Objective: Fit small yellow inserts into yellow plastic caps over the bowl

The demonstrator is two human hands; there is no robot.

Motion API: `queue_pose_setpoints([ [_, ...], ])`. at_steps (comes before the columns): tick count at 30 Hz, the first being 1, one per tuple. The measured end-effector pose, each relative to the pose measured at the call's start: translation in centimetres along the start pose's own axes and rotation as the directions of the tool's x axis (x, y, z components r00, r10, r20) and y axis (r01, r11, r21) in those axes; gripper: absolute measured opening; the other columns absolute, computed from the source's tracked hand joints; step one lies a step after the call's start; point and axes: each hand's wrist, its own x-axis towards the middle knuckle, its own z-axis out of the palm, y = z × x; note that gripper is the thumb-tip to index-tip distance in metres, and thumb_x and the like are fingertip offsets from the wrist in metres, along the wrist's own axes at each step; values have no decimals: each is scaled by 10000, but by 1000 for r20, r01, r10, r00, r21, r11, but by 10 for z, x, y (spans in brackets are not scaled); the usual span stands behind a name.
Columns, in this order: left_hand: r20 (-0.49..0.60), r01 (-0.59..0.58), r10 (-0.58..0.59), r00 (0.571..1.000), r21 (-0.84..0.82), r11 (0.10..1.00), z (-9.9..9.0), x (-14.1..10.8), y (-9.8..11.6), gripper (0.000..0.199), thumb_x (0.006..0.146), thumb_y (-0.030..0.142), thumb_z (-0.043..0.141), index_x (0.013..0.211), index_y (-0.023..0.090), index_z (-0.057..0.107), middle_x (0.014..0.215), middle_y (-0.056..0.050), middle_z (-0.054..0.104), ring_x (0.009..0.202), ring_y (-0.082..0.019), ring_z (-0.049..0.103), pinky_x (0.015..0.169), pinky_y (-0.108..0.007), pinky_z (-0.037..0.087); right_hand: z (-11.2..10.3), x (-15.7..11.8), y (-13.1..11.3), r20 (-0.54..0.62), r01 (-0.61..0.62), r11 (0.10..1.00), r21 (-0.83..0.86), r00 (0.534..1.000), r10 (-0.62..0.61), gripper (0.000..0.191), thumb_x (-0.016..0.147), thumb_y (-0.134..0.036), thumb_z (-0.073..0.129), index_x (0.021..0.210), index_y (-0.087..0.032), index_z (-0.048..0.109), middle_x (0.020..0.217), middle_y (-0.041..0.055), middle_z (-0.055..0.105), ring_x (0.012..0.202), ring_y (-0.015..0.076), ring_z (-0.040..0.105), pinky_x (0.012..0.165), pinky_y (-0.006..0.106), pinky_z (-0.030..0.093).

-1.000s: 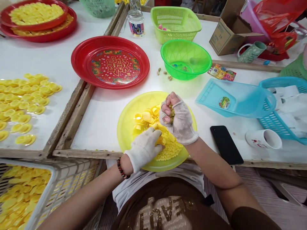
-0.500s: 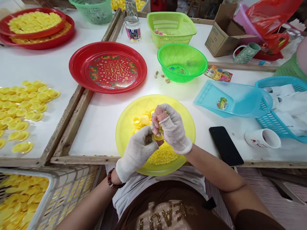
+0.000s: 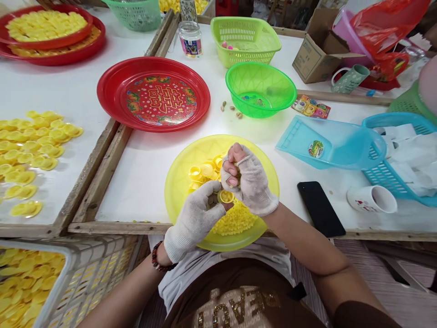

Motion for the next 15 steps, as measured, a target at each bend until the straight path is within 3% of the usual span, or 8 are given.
queue_pose_setpoints([
  [3,60,30,-27,998,-45,999,-1,0,1,262,865,262,671,1097,170,594,1002,-45,668,854,-156,634,765,-273,525,-1,0,-2,12,-21,999,43,1000,20,409,884,-533,692,772,-219,455,591,-100,418,419,34,373,389,170,277],
  [6,-2,35,-35,999,65,997,-1,1,0,250,827,273,712,1016,167,589,920,-31,659,804,-157,614,737,-280,511,2,-4,2,37,17,999,-33,999,-15,394,886,-519,697,773,-221,464,587,-96,442,423,45,418,391,175,286],
  [10,-51,-28,38,998,182,983,-1,2,-2,226,818,284,731,964,171,600,881,-22,665,773,-151,588,745,-295,499,4,-6,8,53,77,989,-128,996,-70,374,879,-498,714,773,-223,483,587,-90,467,444,58,469,406,180,326],
  [15,-61,-89,106,992,242,966,-1,0,0,218,834,285,718,999,162,645,923,-42,692,814,-169,618,768,-315,508,1,0,4,-4,-35,999,-23,999,34,396,871,-506,712,763,-221,459,572,-100,433,405,43,393,367,155,264],
])
